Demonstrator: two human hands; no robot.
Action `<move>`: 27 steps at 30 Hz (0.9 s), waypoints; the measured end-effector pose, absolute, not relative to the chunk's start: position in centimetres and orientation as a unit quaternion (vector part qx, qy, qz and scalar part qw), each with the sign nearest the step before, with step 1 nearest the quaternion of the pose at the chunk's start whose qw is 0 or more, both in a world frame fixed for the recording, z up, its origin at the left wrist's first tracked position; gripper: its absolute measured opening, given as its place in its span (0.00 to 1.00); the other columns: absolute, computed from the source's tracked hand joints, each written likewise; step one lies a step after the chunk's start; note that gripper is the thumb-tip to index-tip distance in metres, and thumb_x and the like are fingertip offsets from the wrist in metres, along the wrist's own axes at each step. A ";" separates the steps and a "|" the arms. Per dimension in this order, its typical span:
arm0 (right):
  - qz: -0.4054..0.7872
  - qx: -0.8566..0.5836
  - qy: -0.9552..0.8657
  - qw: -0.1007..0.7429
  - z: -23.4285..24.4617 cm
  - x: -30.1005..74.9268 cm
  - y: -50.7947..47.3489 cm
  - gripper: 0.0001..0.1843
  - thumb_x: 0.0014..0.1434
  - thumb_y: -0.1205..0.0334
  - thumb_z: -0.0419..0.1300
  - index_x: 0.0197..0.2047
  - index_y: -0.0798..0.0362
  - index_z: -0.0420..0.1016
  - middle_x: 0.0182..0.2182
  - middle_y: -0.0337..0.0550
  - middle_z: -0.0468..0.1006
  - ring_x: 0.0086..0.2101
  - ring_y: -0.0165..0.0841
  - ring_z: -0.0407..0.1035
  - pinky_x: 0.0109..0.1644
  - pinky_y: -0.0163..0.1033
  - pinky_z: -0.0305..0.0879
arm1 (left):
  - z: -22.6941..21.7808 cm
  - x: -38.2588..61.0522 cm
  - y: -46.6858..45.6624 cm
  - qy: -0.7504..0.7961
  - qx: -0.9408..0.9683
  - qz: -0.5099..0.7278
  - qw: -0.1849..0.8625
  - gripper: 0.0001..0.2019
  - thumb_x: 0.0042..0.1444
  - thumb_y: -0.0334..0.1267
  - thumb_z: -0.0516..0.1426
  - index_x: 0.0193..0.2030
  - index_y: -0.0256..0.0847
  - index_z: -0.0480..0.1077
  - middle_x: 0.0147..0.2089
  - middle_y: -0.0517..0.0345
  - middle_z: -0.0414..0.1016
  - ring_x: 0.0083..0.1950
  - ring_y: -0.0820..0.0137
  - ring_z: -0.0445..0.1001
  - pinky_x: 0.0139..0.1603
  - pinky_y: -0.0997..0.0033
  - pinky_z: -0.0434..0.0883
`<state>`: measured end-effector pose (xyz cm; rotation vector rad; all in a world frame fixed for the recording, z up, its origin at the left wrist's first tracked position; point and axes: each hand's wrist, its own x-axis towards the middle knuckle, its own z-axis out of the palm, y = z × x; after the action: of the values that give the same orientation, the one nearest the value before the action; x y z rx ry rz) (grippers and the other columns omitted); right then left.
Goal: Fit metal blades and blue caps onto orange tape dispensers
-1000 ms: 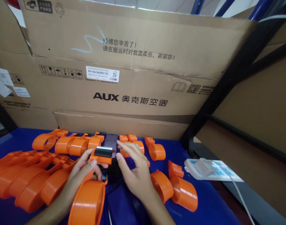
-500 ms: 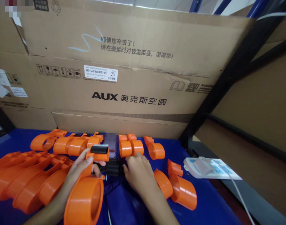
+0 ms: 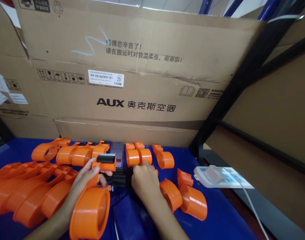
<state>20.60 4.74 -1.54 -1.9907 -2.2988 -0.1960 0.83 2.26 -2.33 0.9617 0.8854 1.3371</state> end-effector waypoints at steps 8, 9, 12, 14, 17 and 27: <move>-0.070 -0.670 -0.732 0.100 -0.8 20.9 5.0 0.11 0.62 0.65 0.55 0.35 0.55 0.79 0.33 0.56 0.81 0.36 0.46 0.76 0.35 0.41 0.63 | -1.7 1.0 1.8 0.390 0.393 0.568 0.609 0.12 0.59 0.47 0.61 0.41 0.40 0.72 0.25 0.60 0.77 0.23 0.73 0.72 0.28 0.76 0.69; -0.068 -0.669 -0.731 0.113 -0.6 21.0 5.0 0.10 0.62 0.64 0.56 0.35 0.54 0.79 0.33 0.54 0.81 0.37 0.45 0.76 0.36 0.41 0.64 | -1.7 1.1 1.8 0.395 0.385 0.568 0.611 0.12 0.59 0.47 0.62 0.40 0.40 0.72 0.25 0.59 0.77 0.24 0.72 0.72 0.28 0.76 0.69; -0.013 -0.633 -0.736 0.240 0.1 21.2 4.9 0.09 0.64 0.62 0.56 0.36 0.51 0.77 0.33 0.46 0.81 0.36 0.40 0.76 0.37 0.38 0.65 | -1.8 1.2 1.7 0.398 0.372 0.571 0.614 0.14 0.56 0.47 0.64 0.41 0.39 0.73 0.25 0.58 0.78 0.24 0.72 0.72 0.27 0.76 0.69; 0.061 -0.578 -0.725 0.369 0.2 21.1 4.7 0.09 0.67 0.60 0.55 0.36 0.51 0.74 0.29 0.42 0.79 0.30 0.35 0.74 0.33 0.35 0.65 | -1.9 1.2 1.7 0.396 0.377 0.571 0.612 0.14 0.54 0.45 0.66 0.42 0.39 0.73 0.26 0.58 0.78 0.24 0.72 0.73 0.27 0.76 0.69; 0.155 -0.504 -0.694 0.490 -0.1 20.4 4.1 0.10 0.69 0.57 0.54 0.37 0.50 0.71 0.26 0.39 0.76 0.24 0.32 0.70 0.29 0.34 0.64 | -2.5 1.2 1.8 0.389 0.386 0.569 0.613 0.13 0.55 0.42 0.66 0.44 0.40 0.73 0.32 0.58 0.80 0.26 0.73 0.73 0.32 0.74 0.72; 0.146 -0.398 -0.728 0.538 -1.3 18.6 2.5 0.05 0.64 0.69 0.57 0.39 0.49 0.68 0.26 0.35 0.72 0.25 0.30 0.68 0.30 0.35 0.66 | -3.1 1.2 2.0 0.377 0.454 0.555 0.586 0.13 0.62 0.44 0.62 0.49 0.41 0.69 0.33 0.60 0.78 0.26 0.72 0.74 0.30 0.72 0.73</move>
<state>18.57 2.48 -1.31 -0.9472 -1.7330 0.3482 1.24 1.96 -3.06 1.0595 0.8793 1.2933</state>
